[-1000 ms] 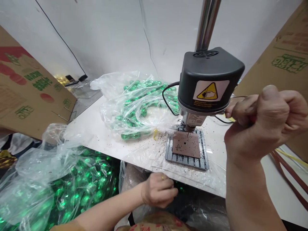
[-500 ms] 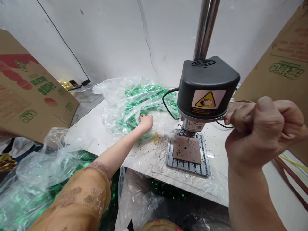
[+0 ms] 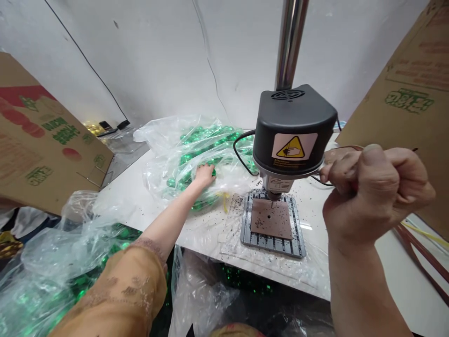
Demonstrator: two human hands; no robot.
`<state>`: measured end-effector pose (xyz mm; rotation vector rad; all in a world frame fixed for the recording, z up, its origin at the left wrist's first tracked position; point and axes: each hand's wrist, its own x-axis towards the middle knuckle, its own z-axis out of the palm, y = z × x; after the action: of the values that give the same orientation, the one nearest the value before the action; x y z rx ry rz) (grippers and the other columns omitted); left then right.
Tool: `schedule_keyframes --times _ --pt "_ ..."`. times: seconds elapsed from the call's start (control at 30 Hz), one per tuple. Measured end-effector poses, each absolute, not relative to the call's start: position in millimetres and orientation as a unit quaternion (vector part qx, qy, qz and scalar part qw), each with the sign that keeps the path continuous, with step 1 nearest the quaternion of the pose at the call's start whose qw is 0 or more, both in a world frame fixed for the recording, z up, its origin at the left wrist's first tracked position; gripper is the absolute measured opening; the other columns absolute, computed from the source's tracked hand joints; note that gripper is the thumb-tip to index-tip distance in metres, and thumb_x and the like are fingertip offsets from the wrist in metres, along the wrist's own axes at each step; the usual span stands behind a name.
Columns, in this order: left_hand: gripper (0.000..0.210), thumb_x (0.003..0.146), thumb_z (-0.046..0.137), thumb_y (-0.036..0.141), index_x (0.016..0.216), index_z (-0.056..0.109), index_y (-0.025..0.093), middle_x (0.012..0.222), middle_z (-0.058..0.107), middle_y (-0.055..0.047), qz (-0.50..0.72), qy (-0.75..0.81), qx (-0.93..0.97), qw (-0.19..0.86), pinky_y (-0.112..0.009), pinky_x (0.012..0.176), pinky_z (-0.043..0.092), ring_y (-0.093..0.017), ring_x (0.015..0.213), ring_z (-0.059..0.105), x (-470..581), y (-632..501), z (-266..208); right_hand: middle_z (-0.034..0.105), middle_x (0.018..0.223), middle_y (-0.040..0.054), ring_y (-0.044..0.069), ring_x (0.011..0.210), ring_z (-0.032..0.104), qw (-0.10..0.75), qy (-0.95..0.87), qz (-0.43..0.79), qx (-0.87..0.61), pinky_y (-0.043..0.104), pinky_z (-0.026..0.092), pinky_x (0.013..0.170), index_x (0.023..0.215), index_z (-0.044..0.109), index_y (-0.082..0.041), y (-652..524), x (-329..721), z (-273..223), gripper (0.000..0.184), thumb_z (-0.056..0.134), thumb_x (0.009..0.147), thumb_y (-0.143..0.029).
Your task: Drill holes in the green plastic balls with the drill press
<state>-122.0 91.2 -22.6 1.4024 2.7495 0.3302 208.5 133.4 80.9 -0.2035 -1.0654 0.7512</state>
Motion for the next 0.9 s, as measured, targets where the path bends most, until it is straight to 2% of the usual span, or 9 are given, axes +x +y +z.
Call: schedule_keyframes --times 0.07,0.13,0.23,0.3,0.37,0.47,0.6,0.73,0.9 --pt "0.044 0.083 0.072 0.025 0.126 0.065 0.018 0.127 0.066 -0.016 0.147 0.869 0.472 0.030 -0.042 0.101 0.049 -0.033 0.116 0.064 -112 83 -21 0.040 0.043 -0.0090 0.007 0.039 0.041 0.791 -0.496 0.346 -0.094 0.029 0.042 0.047 0.057 0.041 -0.021 134 209 80 0.036 0.066 0.083 -0.023" --pt "0.048 0.088 0.067 0.033 0.134 0.060 0.020 0.123 0.067 -0.012 0.278 0.822 0.490 0.084 -0.038 0.093 0.054 -0.027 0.108 0.067 -98 72 -19 0.040 0.043 -0.0093 0.007 0.039 0.041 0.790 -0.498 0.346 -0.094 0.028 0.042 0.047 0.058 0.041 -0.021 134 209 79 0.036 0.066 0.083 -0.024" --pt "0.053 0.088 0.067 0.043 0.135 0.057 0.022 0.118 0.069 -0.009 0.558 0.647 0.455 0.253 -0.037 0.084 0.059 -0.024 0.101 0.069 -66 54 -15 0.038 0.043 -0.0096 0.007 0.039 0.040 0.790 -0.497 0.348 -0.094 0.028 0.041 0.046 0.058 0.042 -0.021 133 208 79 0.035 0.065 0.084 -0.024" --pt "0.055 0.086 0.071 0.048 0.133 0.058 0.024 0.118 0.070 -0.009 0.644 0.544 0.406 0.353 -0.039 0.084 0.060 -0.024 0.099 0.071 -40 41 -14 0.038 0.043 -0.0097 0.006 0.038 0.039 0.792 -0.492 0.350 -0.086 0.028 0.040 0.045 0.058 0.041 -0.021 134 208 80 0.035 0.065 0.084 -0.023" --pt "0.054 0.088 0.070 0.056 0.131 0.059 0.025 0.115 0.071 -0.009 0.663 0.503 0.366 0.417 -0.042 0.085 0.061 -0.025 0.098 0.073 -13 31 -18 0.038 0.043 -0.0097 0.006 0.037 0.038 0.793 -0.491 0.351 -0.079 0.028 0.040 0.046 0.058 0.041 -0.021 134 207 80 0.035 0.064 0.084 -0.022" --pt "0.053 0.087 0.071 0.062 0.124 0.063 0.024 0.112 0.073 -0.009 0.651 0.504 0.352 0.444 -0.043 0.086 0.061 -0.025 0.098 0.073 21 21 -35 0.036 0.043 -0.0100 0.005 0.038 0.037 0.790 -0.501 0.345 -0.078 0.027 0.040 0.048 0.058 0.042 -0.021 135 208 79 0.035 0.064 0.085 -0.023" --pt "0.053 0.081 0.082 0.054 0.120 0.067 0.021 0.113 0.073 -0.008 0.617 0.541 0.405 0.404 -0.037 0.094 0.057 -0.023 0.104 0.069 46 22 -69 0.035 0.044 -0.0102 0.004 0.039 0.035 0.785 -0.510 0.341 -0.087 0.026 0.041 0.049 0.060 0.043 -0.021 136 209 77 0.035 0.064 0.087 -0.028" --pt "0.061 0.080 0.081 0.057 0.125 0.062 0.021 0.119 0.072 -0.009 0.635 0.549 0.405 0.363 -0.036 0.096 0.056 -0.023 0.109 0.068 55 35 -93 0.032 0.045 -0.0097 0.004 0.042 0.038 0.780 -0.514 0.348 -0.077 0.026 0.039 0.049 0.061 0.043 -0.020 135 210 75 0.037 0.067 0.088 -0.031" --pt "0.059 0.083 0.080 0.056 0.127 0.061 0.021 0.120 0.070 -0.009 0.635 0.551 0.424 0.337 -0.036 0.096 0.054 -0.023 0.110 0.067 58 48 -101 0.031 0.049 -0.0089 0.003 0.046 0.033 0.773 -0.520 0.352 -0.091 0.025 0.038 0.051 0.061 0.042 -0.020 132 211 73 0.041 0.067 0.091 -0.036"
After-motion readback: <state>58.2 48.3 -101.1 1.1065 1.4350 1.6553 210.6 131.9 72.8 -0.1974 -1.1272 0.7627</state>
